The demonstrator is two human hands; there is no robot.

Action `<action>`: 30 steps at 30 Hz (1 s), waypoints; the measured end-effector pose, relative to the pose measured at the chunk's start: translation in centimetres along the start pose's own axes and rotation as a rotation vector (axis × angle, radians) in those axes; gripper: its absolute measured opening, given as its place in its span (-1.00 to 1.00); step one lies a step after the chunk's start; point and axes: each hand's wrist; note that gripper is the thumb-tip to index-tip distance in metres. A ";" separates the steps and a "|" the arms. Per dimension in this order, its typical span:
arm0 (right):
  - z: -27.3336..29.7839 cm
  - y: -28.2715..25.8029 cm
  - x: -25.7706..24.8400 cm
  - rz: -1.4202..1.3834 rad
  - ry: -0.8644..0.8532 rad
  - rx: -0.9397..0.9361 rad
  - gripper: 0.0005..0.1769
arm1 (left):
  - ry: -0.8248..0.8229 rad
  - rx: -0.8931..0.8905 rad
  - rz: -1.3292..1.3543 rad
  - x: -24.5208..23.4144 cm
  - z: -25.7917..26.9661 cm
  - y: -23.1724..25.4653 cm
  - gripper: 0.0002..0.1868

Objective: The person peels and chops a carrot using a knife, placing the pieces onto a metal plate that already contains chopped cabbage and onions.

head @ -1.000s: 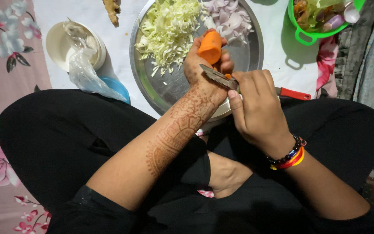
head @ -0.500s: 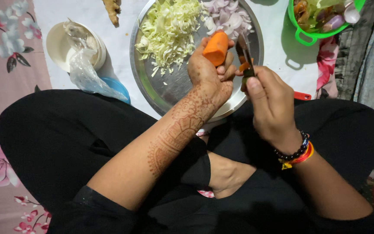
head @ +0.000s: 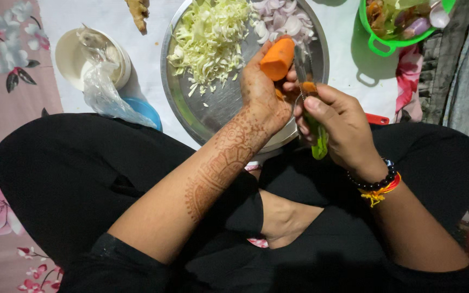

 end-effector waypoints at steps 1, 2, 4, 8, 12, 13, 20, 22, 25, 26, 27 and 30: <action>-0.1 0.3 -0.2 0.001 -0.002 0.000 -0.62 | 0.000 0.002 0.000 -0.1 -0.1 -0.2 -0.64; -0.1 0.6 -0.3 0.032 -0.014 -0.003 -0.71 | -0.024 0.029 0.008 -0.1 0.0 -0.4 -0.61; -0.1 0.8 -0.4 0.065 -0.026 -0.006 -0.67 | -0.048 0.058 0.016 0.0 0.1 -0.6 -0.58; -0.3 0.6 0.3 0.333 0.063 -0.032 -0.78 | -0.159 -0.048 0.086 0.4 0.3 -0.5 -0.51; -0.5 0.5 1.1 0.540 0.046 -0.155 -0.58 | -0.120 0.103 0.068 -0.2 -0.1 -0.4 -0.57; -0.7 0.4 1.1 0.540 0.044 -0.155 -0.58 | -0.119 0.104 0.069 -0.4 -0.3 -0.5 -0.57; -0.9 0.2 1.0 0.834 0.018 -0.091 -0.80 | -0.143 0.058 0.167 -0.6 -0.5 -0.8 -0.62; -0.9 0.4 0.8 0.835 0.027 -0.123 -0.83 | -0.159 0.067 0.156 -0.3 -0.4 -0.8 -0.63; -0.8 0.8 0.4 0.813 0.032 -0.091 -0.84 | -0.133 0.055 0.194 0.0 -0.3 -0.6 -0.64; -0.8 0.9 0.3 0.737 0.004 -0.131 -0.84 | -0.127 0.060 0.209 0.0 -0.4 -0.6 -0.61; -0.7 1.0 0.2 0.659 -0.024 -0.170 -0.83 | -0.121 0.064 0.224 0.0 -0.5 -0.5 -0.59; -0.3 1.3 0.1 0.541 0.018 -0.124 -0.83 | -0.131 0.023 0.227 -0.4 -0.6 -0.5 -0.55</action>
Point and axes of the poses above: each hand's wrist, its own z-axis away from the middle knuckle, its own x-axis out of the palm, y = z × x, and after that the axes turned 13 degrees about -y, right-handed
